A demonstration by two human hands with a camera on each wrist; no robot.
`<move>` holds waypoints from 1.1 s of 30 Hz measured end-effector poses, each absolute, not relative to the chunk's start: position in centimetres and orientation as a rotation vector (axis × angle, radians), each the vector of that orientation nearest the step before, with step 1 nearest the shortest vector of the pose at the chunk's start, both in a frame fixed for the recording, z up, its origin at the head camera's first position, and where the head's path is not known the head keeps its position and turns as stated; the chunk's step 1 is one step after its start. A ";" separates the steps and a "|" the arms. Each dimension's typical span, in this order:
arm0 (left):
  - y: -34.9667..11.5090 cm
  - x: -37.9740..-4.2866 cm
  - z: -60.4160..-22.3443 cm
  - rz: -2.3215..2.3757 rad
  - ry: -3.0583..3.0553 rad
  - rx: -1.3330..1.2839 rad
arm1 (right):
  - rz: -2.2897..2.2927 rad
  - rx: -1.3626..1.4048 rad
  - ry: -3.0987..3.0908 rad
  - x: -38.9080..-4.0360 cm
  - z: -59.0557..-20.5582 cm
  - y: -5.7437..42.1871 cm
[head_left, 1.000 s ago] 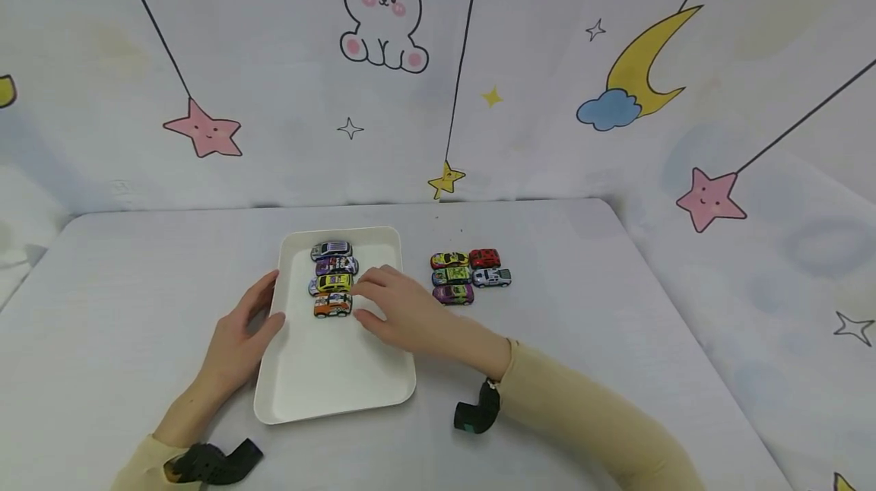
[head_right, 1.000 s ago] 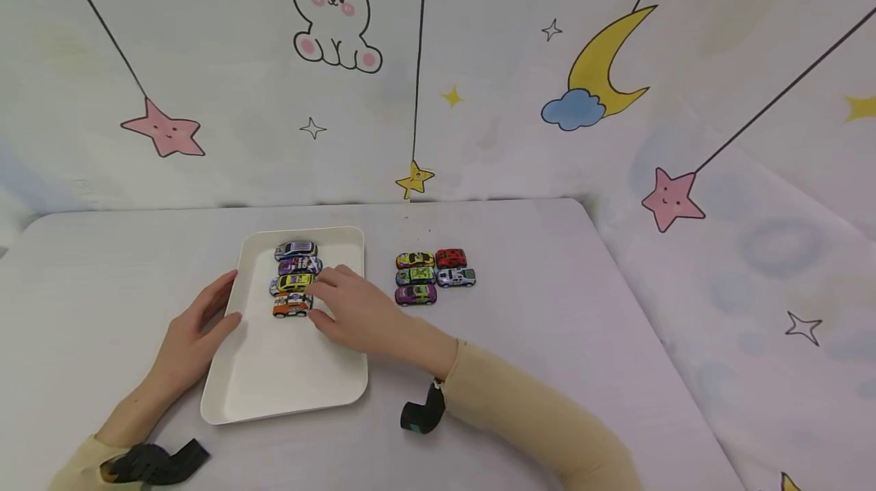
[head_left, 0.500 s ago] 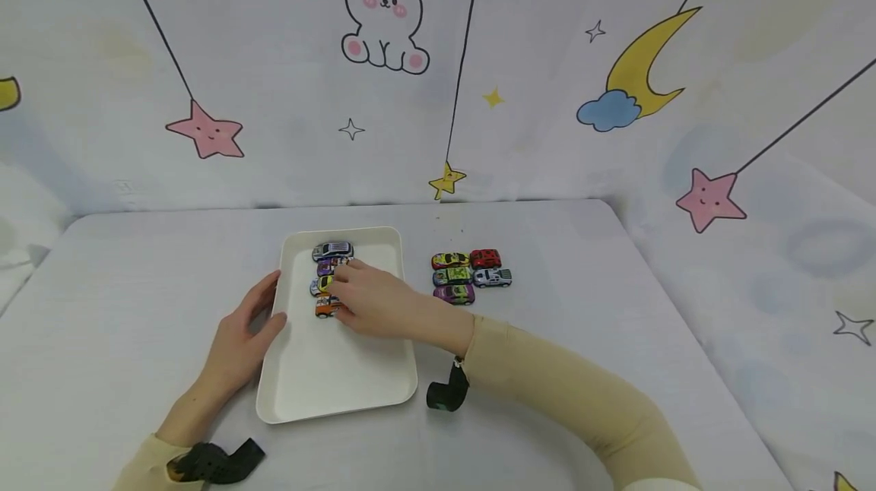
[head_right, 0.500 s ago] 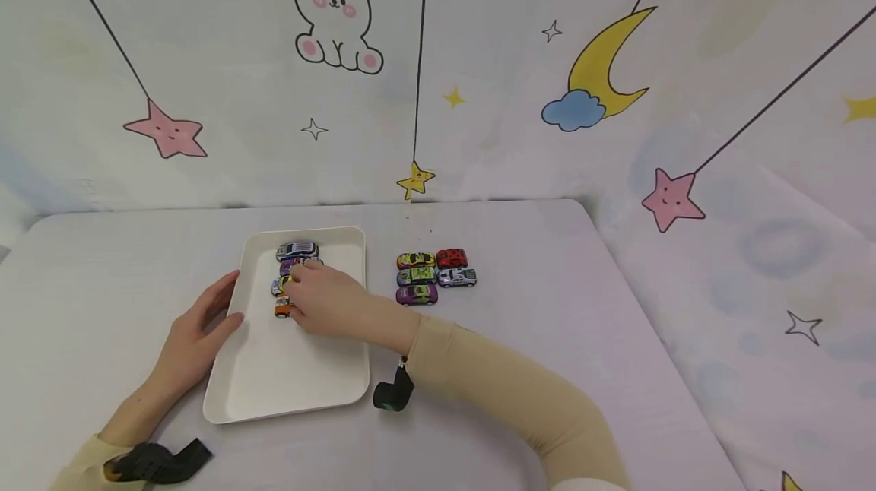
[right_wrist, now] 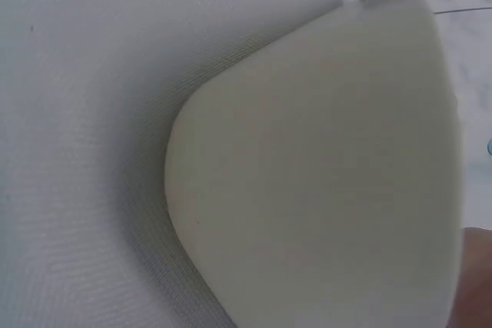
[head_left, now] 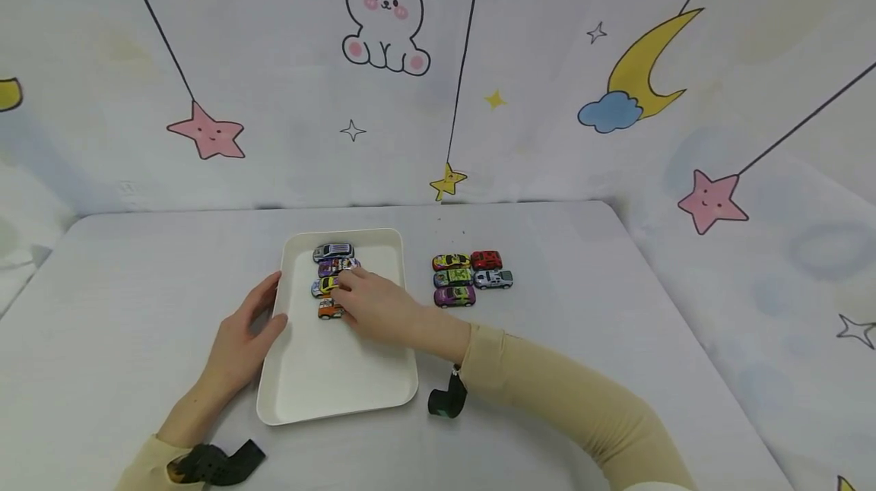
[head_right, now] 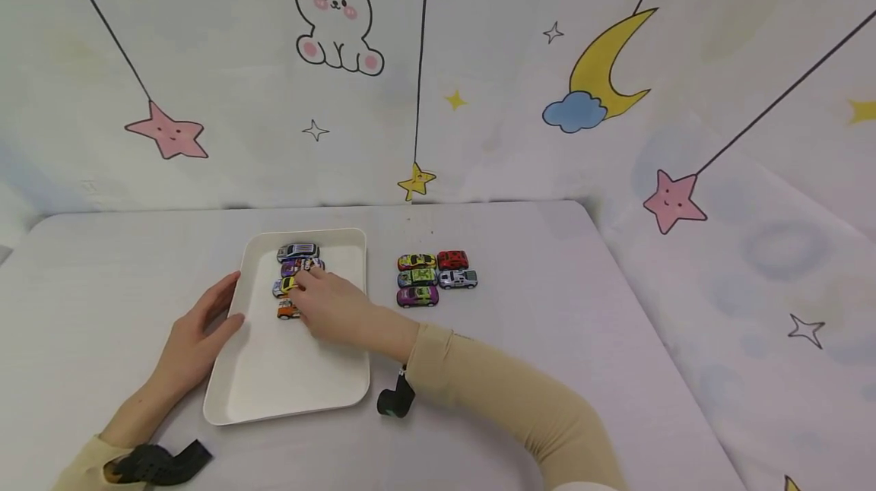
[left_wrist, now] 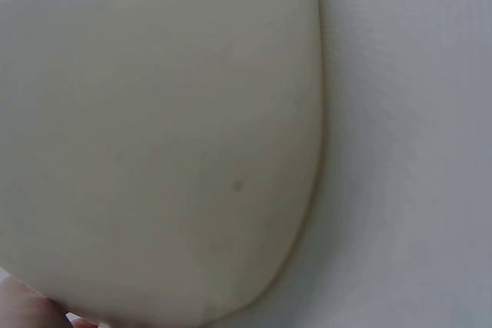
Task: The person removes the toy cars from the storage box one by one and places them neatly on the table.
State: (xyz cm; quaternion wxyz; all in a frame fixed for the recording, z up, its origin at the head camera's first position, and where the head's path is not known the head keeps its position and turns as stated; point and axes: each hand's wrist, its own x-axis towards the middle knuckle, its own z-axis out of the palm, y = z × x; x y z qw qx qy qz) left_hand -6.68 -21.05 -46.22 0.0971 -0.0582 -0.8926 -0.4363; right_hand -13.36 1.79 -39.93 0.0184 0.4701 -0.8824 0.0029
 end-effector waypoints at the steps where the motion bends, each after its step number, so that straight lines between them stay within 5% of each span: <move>1: -21.1 -6.7 -46.2 -1.293 -2.644 -0.170 | 0.002 1.463 -2.735 -13.4 -40.0 1.8; 33: -21.1 -6.6 -46.1 -1.284 -2.661 -0.160 | 0.253 1.429 -2.793 -13.2 -40.9 3.4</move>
